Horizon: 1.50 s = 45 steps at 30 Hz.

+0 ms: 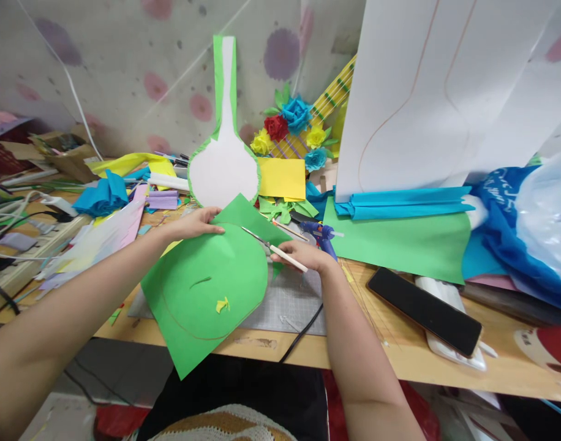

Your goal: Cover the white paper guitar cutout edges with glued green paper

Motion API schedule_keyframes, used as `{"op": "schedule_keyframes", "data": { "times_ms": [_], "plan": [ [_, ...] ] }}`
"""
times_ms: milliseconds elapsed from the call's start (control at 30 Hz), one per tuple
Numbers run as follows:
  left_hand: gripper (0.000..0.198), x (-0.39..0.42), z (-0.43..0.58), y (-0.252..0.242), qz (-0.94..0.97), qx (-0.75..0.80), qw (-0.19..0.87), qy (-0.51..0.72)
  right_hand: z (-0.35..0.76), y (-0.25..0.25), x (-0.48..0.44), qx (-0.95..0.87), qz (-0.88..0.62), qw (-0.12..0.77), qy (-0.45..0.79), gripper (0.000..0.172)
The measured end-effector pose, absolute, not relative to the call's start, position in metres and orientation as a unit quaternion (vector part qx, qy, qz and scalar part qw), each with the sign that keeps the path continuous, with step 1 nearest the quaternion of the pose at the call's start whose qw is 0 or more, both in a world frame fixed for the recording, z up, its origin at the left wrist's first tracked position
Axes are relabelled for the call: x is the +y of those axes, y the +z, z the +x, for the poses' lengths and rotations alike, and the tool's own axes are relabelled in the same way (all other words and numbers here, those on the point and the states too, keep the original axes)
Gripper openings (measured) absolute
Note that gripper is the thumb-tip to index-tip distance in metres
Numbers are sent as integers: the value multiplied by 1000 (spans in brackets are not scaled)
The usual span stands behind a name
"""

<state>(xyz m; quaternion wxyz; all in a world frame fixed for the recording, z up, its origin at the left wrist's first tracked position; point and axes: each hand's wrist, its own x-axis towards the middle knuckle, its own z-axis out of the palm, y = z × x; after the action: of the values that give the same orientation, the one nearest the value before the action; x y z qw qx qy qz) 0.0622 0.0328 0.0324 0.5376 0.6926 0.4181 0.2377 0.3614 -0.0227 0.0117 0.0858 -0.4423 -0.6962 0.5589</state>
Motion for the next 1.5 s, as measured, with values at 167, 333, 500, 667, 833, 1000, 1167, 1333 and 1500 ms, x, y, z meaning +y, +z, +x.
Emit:
{"op": "schedule_keyframes", "data": {
  "times_ms": [167,333,500,667,833,1000,1167,1333,1500],
  "plan": [
    [53,33,62,34,699,418,532,232,362,11,-22,-703,-446,75,549,51],
    [52,34,63,36,703,409,537,223,363,13,-21,-732,-449,69,508,49],
    [61,40,62,34,737,455,450,219,362,13,-20,-768,-430,51,472,53],
    [71,40,70,36,758,489,394,175,362,12,-20,-774,-429,63,461,56],
    [74,39,85,39,787,488,361,114,361,13,-21,-771,-434,50,462,56],
    [71,39,92,40,798,481,354,79,360,11,-20,-769,-434,56,466,55],
    [73,39,92,40,795,487,356,66,361,9,-19,-767,-437,68,465,56],
    [74,39,91,46,801,487,346,47,359,15,-21,-750,-446,68,484,55],
    [76,34,94,56,804,492,334,19,358,18,-22,-739,-453,68,495,55]
  ]
}}
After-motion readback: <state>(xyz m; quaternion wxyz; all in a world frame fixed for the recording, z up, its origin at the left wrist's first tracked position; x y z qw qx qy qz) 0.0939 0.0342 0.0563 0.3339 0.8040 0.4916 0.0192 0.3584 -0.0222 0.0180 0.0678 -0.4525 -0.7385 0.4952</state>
